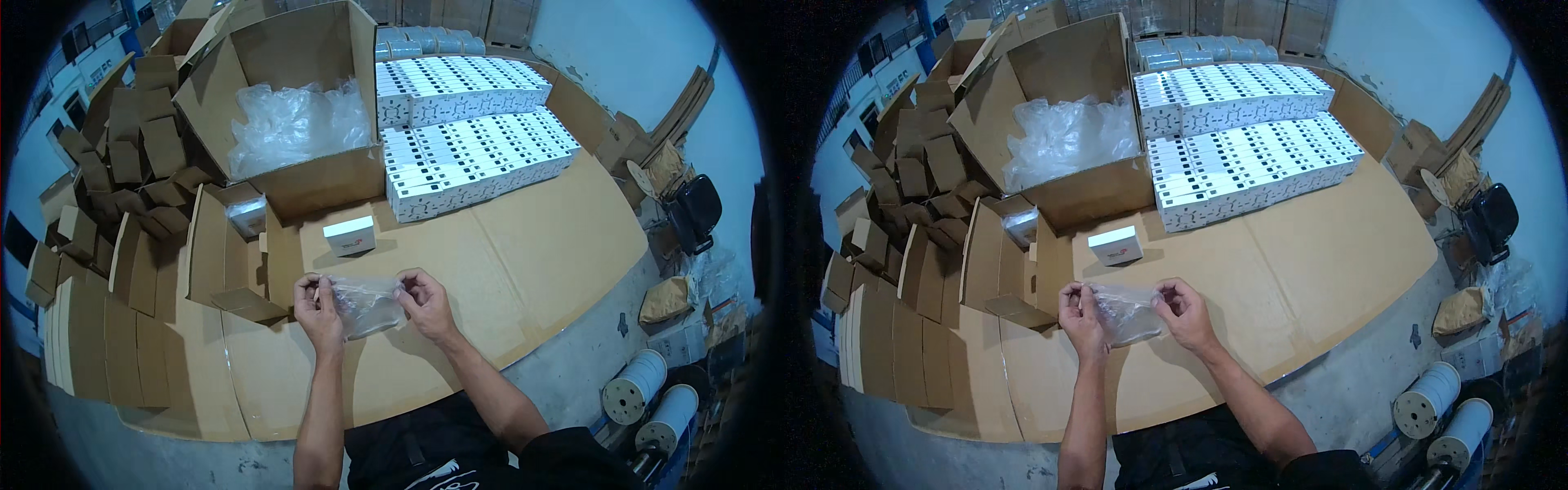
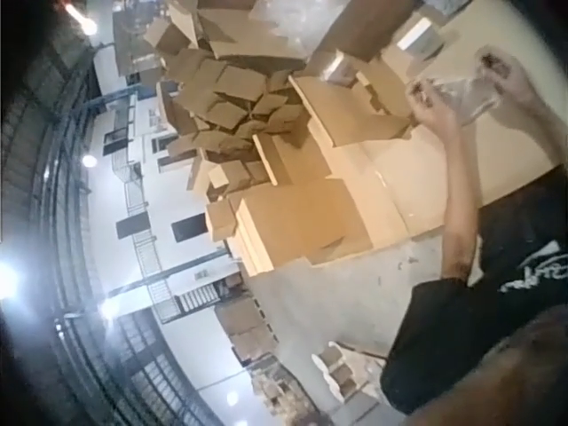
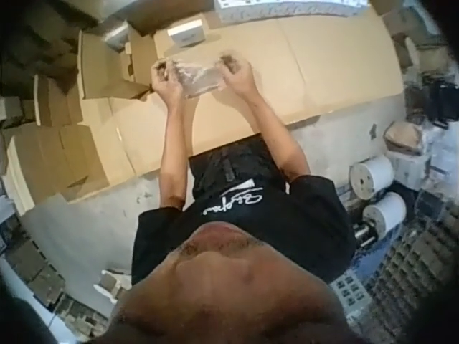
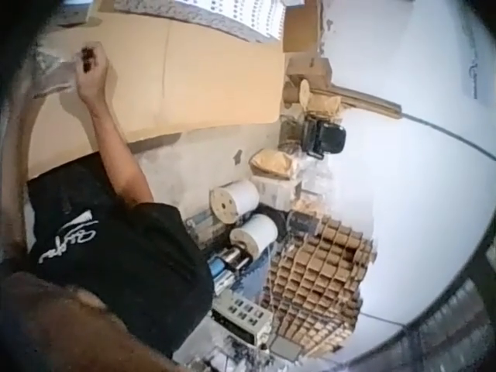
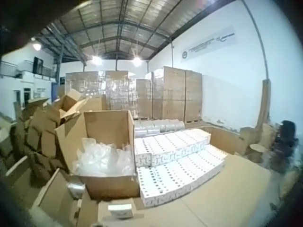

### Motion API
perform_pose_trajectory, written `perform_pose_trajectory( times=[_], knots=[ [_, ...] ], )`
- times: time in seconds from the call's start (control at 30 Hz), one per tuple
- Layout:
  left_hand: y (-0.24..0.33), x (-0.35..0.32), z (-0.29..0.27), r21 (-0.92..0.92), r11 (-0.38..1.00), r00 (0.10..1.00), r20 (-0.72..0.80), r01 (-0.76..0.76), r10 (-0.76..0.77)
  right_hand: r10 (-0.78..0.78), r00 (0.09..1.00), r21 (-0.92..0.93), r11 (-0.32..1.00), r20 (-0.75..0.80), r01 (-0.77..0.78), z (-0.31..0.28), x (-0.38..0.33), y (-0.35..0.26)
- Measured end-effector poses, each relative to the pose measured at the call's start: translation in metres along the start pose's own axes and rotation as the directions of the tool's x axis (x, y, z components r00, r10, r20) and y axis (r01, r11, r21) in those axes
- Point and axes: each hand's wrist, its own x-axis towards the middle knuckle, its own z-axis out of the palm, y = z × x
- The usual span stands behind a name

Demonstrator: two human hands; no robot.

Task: Packaging small product boxes into plastic bags and placing them into cardboard shipping boxes.

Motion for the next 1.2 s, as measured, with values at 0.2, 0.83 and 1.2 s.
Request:
perform_pose_trajectory(
  times=[0.2, 0.83, 1.2],
  knots=[
    [0.009, -0.003, 0.005, -0.032, 0.999, 1.000, 0.023, 0.016, -0.016, 0.160, 0.987, -0.116, 0.981, 0.029, -0.156, -0.013, 0.008, 0.005],
    [0.003, -0.007, -0.011, -0.036, 0.986, 0.955, 0.256, 0.162, -0.148, -0.189, 0.968, -0.429, 0.898, -0.166, 0.102, 0.015, 0.004, 0.008],
    [0.022, -0.006, -0.013, 0.285, 0.930, 0.809, 0.474, 0.233, -0.348, 0.045, 0.987, 0.297, 0.955, -0.157, 0.004, -0.010, 0.056, -0.011]
  ],
)
